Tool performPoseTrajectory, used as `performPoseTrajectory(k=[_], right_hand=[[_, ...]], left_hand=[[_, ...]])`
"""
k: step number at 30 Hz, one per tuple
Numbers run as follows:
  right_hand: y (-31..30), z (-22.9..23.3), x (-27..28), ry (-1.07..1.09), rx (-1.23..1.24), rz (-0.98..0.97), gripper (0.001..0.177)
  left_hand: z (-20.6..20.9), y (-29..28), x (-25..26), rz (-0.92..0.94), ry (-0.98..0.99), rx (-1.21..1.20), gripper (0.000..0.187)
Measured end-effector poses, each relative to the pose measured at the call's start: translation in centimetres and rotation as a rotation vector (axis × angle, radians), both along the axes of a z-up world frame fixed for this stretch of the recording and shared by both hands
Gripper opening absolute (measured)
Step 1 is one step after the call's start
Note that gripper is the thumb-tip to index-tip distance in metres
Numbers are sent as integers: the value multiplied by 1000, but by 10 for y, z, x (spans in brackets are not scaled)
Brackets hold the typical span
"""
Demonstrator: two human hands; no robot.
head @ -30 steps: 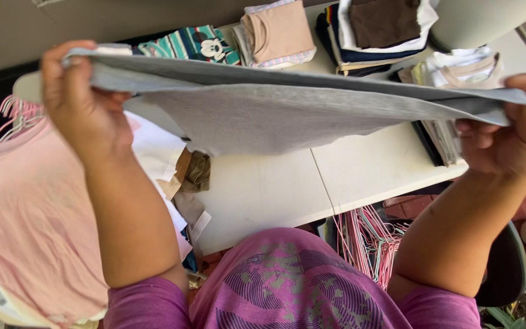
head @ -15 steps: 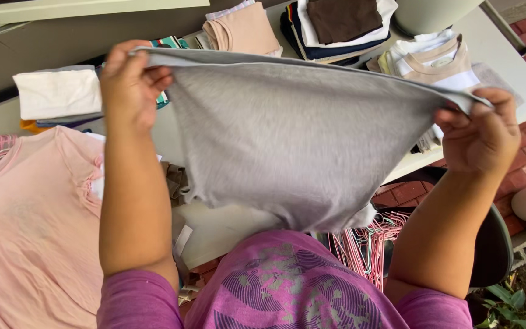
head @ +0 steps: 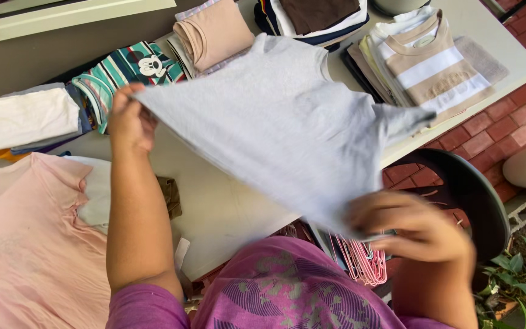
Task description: The person folds several garments on a table, including a striped shirt, a gray t-shirt, a pink t-shirt, and a white tank top. Each item is smoothed, folded into a compact rectangle, and stacked on the table.
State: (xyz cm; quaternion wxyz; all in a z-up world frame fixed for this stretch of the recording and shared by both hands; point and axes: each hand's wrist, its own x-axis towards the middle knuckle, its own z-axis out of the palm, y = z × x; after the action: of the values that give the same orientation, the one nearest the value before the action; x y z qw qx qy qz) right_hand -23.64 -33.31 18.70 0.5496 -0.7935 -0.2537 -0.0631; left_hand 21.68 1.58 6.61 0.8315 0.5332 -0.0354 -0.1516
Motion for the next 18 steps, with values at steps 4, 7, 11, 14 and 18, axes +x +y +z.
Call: performPoseTrajectory(k=[4,7,11,14,18], right_hand=[[95,-86,70,345,-202,87,26],[162,-148,107,445,-216,240,26],[198,-201,118,668,-215,252,32],[172,-231,119,877,-150,-13,35],[90,-271,124,860,-253,-482,31]], left_hand=[[-109,28,31,80,248,90,30],[-183,58,44,225,400,126,38],[-248,98,28,275,658,258,43],[-274,97,7,234,485,595,55],[-284,90,-29,196,235,940,71]])
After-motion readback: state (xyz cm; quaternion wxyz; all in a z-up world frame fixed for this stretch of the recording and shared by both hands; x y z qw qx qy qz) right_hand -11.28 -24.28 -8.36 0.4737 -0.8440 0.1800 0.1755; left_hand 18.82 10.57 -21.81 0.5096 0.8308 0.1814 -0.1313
